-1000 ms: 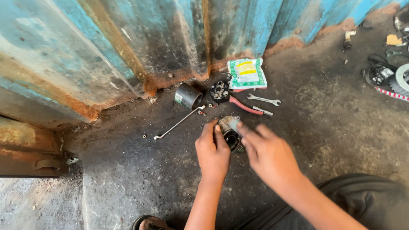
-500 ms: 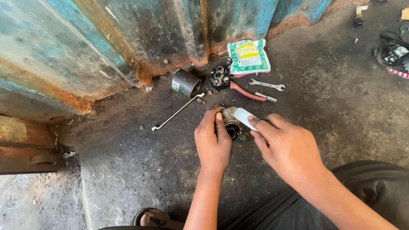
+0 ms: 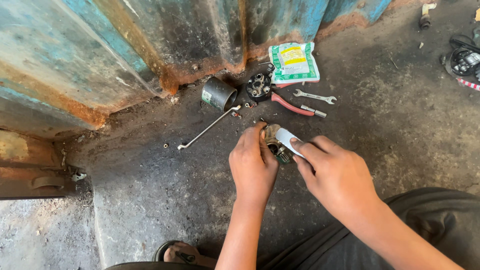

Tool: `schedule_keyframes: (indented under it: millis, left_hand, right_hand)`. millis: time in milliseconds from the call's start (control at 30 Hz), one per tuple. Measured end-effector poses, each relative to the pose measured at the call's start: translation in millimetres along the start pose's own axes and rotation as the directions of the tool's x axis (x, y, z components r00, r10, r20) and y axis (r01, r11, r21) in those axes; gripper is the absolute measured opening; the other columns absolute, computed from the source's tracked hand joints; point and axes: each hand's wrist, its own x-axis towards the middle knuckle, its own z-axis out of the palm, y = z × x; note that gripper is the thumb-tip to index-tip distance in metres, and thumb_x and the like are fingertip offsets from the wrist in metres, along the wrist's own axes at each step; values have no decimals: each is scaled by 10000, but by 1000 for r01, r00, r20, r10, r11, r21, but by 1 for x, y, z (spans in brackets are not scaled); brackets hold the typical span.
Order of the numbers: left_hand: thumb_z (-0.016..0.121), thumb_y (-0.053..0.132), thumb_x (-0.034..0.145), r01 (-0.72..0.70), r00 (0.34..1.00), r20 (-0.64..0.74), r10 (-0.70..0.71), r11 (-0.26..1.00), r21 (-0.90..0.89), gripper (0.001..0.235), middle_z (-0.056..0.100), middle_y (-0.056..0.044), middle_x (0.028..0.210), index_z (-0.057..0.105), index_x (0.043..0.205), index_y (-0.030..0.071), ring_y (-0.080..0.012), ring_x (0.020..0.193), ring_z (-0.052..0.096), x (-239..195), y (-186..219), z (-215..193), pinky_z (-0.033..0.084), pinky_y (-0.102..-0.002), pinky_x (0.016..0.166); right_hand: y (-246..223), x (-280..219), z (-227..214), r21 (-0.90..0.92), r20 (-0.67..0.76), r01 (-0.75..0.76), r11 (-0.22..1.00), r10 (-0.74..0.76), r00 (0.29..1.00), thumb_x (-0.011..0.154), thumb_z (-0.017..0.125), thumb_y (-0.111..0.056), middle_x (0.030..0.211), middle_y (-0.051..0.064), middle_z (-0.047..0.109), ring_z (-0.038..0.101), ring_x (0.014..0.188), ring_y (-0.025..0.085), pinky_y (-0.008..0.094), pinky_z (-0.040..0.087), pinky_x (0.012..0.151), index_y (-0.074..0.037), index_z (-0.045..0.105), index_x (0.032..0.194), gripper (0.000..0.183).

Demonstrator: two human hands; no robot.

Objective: The person sits on the floor and uses a screwdriver to tighten screws on a cylindrical mechanical part. They rotate the part to access different sides and continue tightening the screws.

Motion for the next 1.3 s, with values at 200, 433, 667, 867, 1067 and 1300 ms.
schedule_keyframes:
  millis: [200,433,667,867,1067,1300]
  left_hand:
    - [593,-19,920,-41,999,-13,41,999,17,220,735,-190,1013,655,1127,23,-379,879,736,-2,-2,6,583,-456,749]
    - [591,-39,922,8,1000,-19,-8,1000,-5,231,735,-197,1018,661,1135,13,-380,874,741,-2,0,6,586,-461,747]
    - [603,-29,930,24,999,-26,-25,1000,-3,213,735,-195,1005,666,1126,25,-384,862,738,-1,1,6,584,-461,732]
    - [607,-39,911,29,999,-25,-29,1000,0,240,731,-196,1004,668,1132,31,-399,875,724,-2,1,5,568,-475,741]
    - [604,-54,863,-6,1000,-18,6,1000,23,307,731,-195,1041,666,1153,29,-393,895,725,-2,1,3,575,-468,758]
    - [620,-68,853,-31,999,16,30,999,36,353,735,-178,1073,657,1193,19,-371,901,733,-4,0,5,585,-442,754]
  right_hand:
    - [7,5,1,64,-50,-18,998,21,999,836,757,-160,802,113,652,654,654,338,428,529,581,-99,753,1091,262]
    - [10,6,5,238,-14,-77,968,83,996,830,762,-118,860,114,702,690,685,318,398,546,599,-86,750,1081,254]
    - [14,8,5,256,-75,22,967,-2,997,842,748,-120,905,112,712,702,745,312,397,561,645,-75,736,1070,233]
    - [4,5,6,150,-40,-45,988,52,998,832,753,-137,847,106,677,668,675,338,431,532,583,-105,747,1093,263]
    - [0,2,6,42,-23,-27,999,28,999,840,743,-154,804,103,631,650,627,332,437,521,548,-123,742,1098,260]
    - [1,1,9,-52,-35,-4,999,2,999,864,729,-142,821,104,627,640,601,327,430,513,522,-108,729,1110,248]
